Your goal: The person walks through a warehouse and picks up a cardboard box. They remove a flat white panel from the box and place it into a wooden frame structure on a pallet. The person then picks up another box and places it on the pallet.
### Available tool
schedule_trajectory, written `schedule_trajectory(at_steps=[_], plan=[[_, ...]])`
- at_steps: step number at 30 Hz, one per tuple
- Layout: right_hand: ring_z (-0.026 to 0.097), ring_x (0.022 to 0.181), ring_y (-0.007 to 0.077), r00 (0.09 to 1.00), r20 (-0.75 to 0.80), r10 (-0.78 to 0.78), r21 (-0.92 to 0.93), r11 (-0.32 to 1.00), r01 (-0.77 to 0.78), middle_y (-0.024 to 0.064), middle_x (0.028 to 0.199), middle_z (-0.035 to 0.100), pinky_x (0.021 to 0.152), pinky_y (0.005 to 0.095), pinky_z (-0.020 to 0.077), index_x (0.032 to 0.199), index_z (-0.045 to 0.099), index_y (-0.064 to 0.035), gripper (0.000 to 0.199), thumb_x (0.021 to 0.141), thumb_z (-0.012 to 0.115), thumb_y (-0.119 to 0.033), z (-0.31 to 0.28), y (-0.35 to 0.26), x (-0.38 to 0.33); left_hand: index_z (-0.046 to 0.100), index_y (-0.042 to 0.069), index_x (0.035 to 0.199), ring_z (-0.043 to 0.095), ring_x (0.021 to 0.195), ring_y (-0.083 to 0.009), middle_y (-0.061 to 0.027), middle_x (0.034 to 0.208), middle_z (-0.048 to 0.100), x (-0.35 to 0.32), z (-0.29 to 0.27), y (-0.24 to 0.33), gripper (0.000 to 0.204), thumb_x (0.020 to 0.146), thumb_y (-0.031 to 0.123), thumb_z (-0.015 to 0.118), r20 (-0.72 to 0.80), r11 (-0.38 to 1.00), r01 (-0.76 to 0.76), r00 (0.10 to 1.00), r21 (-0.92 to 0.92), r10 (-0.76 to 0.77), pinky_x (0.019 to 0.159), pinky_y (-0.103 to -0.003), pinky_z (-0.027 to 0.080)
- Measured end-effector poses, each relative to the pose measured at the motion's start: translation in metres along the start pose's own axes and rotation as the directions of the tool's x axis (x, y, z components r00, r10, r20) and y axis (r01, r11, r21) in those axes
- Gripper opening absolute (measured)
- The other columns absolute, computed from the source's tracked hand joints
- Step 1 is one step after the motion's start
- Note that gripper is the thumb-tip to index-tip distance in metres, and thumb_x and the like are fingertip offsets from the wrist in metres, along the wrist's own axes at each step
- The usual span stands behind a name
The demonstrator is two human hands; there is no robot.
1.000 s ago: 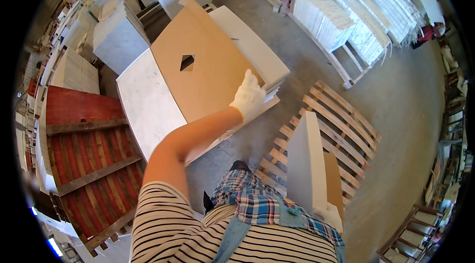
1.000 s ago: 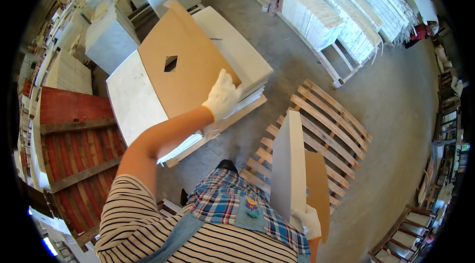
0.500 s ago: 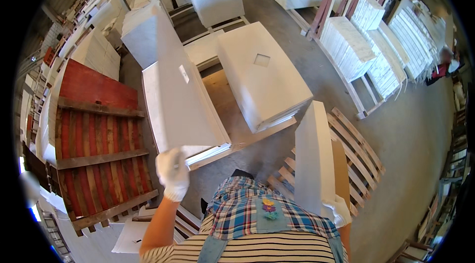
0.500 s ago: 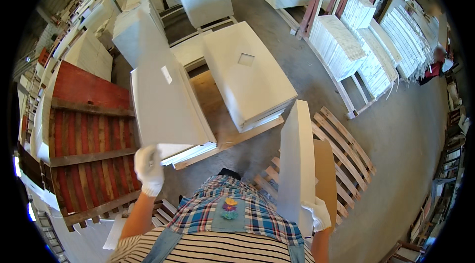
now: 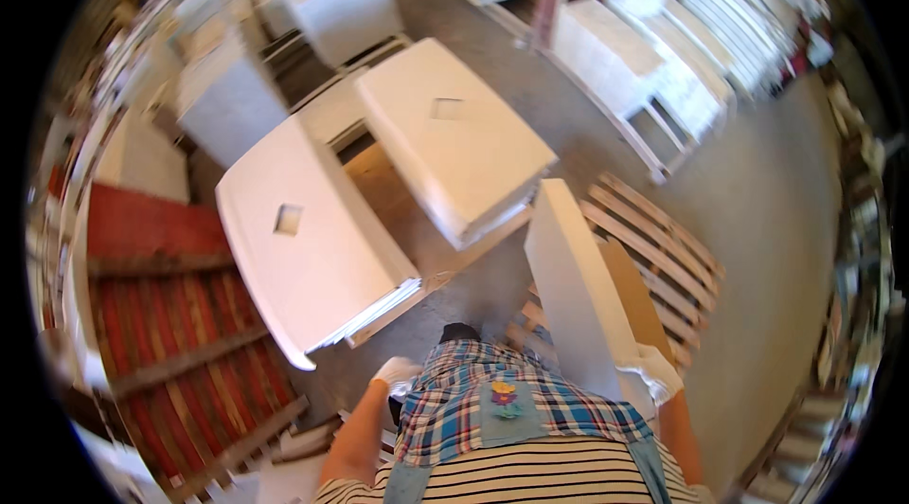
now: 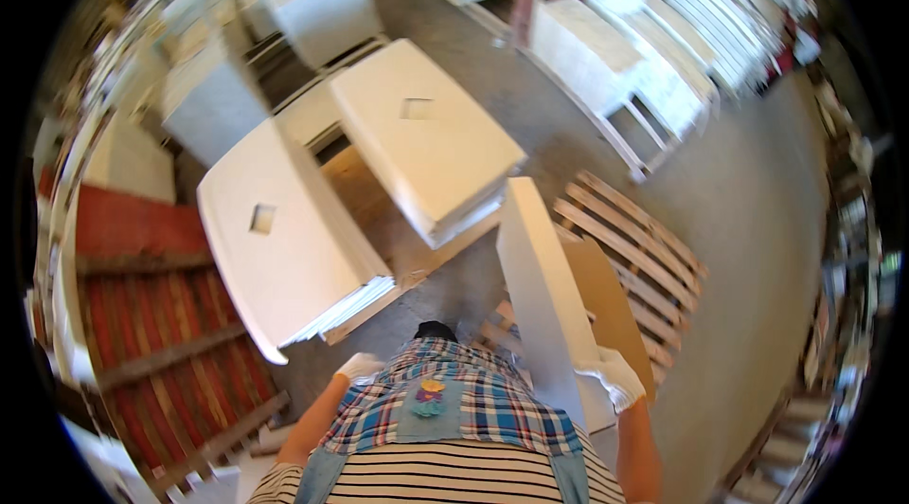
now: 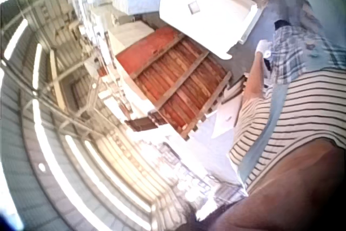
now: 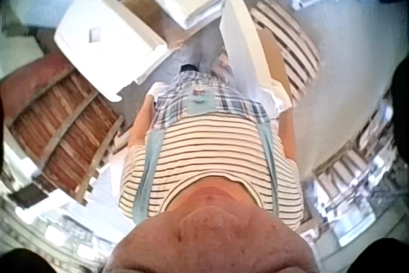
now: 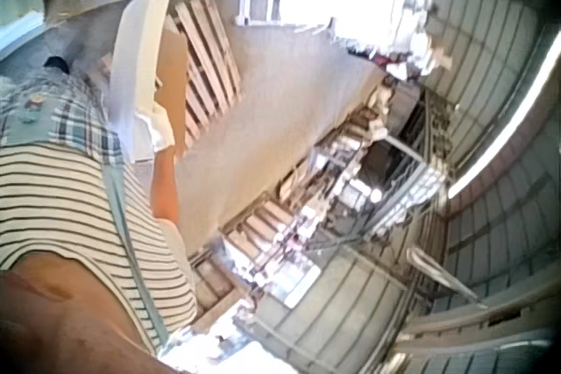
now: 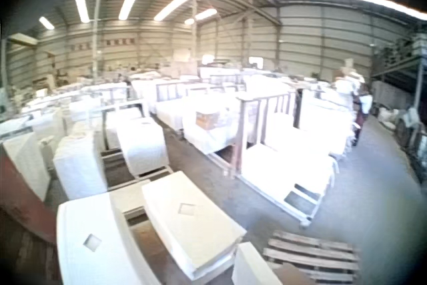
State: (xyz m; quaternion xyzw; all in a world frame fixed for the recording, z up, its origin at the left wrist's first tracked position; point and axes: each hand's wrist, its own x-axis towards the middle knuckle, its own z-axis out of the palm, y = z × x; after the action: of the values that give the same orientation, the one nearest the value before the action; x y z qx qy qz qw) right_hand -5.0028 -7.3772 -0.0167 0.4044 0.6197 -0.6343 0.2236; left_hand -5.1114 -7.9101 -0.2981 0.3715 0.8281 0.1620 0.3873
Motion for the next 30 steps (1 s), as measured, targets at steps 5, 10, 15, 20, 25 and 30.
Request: schedule_trajectory(at_steps=[5, 10, 15, 20, 25, 30], plan=[[0.065, 0.092, 0.0188, 0.991, -0.11, 0.083, -0.053, 0.995, -0.089, 0.0106, 0.105, 0.07, 0.083, 0.0301, 0.0495, 0.115, 0.066, 0.005, 0.044, 0.077, 0.076, -0.014, 0.0, -0.011, -0.038, 0.069, 0.002, 0.086, 0.065, 0.088, -0.039, -0.0224, 0.09, 0.068, 0.093, -0.112, 0.103, 0.03, 0.081, 0.03, 0.059, -0.244, 0.932, 0.135, 0.943, -0.337, -0.225, 0.08, -0.044, 0.052], [0.065, 0.092, 0.0201, 0.978, -0.163, 0.128, -0.227, 0.96, -0.163, 0.0125, 0.101, 0.071, 0.082, 0.0324, 0.0496, 0.114, 0.068, 0.0022, 0.049, 0.073, 0.078, -0.023, -0.017, -0.015, -0.052, 0.069, 0.001, 0.089, 0.066, 0.084, -0.0369, -0.0225, 0.084, 0.068, 0.13, -0.166, 0.112, 0.033, 0.081, 0.031, 0.06, -0.262, 0.915, 0.077, 0.946, -0.397, -0.193, 0.077, -0.043, 0.051], [0.066, 0.092, 0.0288, 0.976, -0.218, 0.015, -0.53, 0.838, -0.132, 0.0164, 0.102, 0.071, 0.084, 0.0365, 0.0497, 0.114, 0.069, -0.0058, 0.05, 0.072, 0.074, -0.033, -0.046, -0.016, -0.055, 0.07, -0.001, 0.089, 0.067, 0.081, -0.035, -0.0224, 0.084, 0.068, 0.158, -0.169, 0.093, 0.034, 0.08, 0.031, 0.061, -0.147, 0.951, 0.077, 0.981, -0.3, -0.125, 0.074, -0.042, 0.051], [0.065, 0.094, 0.0347, 0.962, -0.265, -0.06, -0.704, 0.694, -0.15, 0.0164, 0.104, 0.07, 0.084, 0.0398, 0.0496, 0.11, 0.071, -0.0152, 0.041, 0.076, 0.066, -0.037, -0.097, -0.008, -0.04, 0.07, -0.001, 0.091, 0.068, 0.083, -0.0343, -0.0226, 0.087, 0.07, 0.185, -0.169, 0.133, 0.036, 0.08, 0.032, 0.063, -0.029, 0.945, 0.095, 0.994, -0.314, -0.109, 0.075, -0.041, 0.051], [0.066, 0.086, 0.03, 0.905, -0.249, -0.345, -0.885, 0.46, -0.068, 0.0089, 0.088, 0.069, 0.077, 0.0422, 0.0511, 0.094, 0.07, -0.0166, 0.018, 0.087, 0.057, -0.026, -0.166, 0.018, 0.003, 0.071, 0.001, 0.094, 0.067, 0.091, -0.0381, -0.0239, 0.092, 0.069, 0.238, -0.169, 0.181, 0.038, 0.079, 0.035, 0.063, 0.123, 0.974, 0.061, 0.992, -0.217, -0.034, 0.083, -0.043, 0.051], [0.065, 0.084, 0.0262, 0.86, -0.191, -0.473, -0.964, 0.258, -0.072, 0.0039, 0.084, 0.067, 0.076, 0.0396, 0.0522, 0.092, 0.07, -0.0193, 0.013, 0.085, 0.06, -0.021, -0.26, 0.056, 0.083, 0.07, 0.001, 0.093, 0.067, 0.089, -0.0383, -0.0237, 0.091, 0.069, 0.299, -0.175, 0.222, 0.038, 0.08, 0.036, 0.063, 0.144, 0.986, 0.095, 0.987, -0.137, -0.075, 0.081, -0.043, 0.051]])
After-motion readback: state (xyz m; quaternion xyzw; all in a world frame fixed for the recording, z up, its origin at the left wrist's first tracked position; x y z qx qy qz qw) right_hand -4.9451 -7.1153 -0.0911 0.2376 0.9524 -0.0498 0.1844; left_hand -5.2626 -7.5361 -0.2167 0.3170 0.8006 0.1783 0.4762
